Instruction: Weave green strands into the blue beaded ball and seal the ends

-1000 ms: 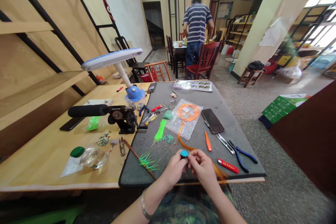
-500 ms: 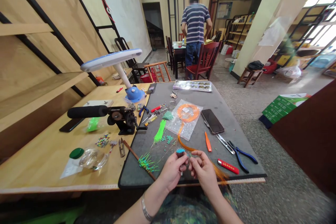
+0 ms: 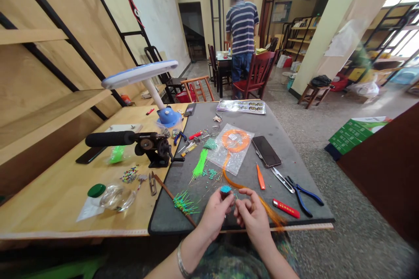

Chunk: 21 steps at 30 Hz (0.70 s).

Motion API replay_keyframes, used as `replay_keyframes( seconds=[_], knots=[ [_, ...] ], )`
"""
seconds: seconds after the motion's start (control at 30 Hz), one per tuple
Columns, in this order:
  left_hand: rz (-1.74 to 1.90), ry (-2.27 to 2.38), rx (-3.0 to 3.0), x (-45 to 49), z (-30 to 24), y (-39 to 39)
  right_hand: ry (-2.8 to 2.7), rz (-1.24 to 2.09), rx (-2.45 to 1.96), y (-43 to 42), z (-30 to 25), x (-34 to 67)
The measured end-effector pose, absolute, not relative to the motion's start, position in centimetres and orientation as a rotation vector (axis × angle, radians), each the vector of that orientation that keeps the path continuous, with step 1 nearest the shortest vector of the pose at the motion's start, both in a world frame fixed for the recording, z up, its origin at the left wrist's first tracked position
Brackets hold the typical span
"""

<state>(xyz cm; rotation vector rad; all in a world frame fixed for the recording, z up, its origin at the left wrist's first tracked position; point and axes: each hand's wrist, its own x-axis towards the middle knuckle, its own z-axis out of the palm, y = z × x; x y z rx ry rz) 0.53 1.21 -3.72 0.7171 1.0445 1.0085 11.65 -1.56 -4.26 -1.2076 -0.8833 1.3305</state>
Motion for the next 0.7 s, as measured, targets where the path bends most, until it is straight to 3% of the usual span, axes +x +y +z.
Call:
replay_keyframes(
  seconds=[0.7],
  knots=[
    [1.112,1.139,1.306,-0.1,-3.6,0.9,-0.818,1.344,-1.224,-1.5,-3.9,11.7]
  ],
)
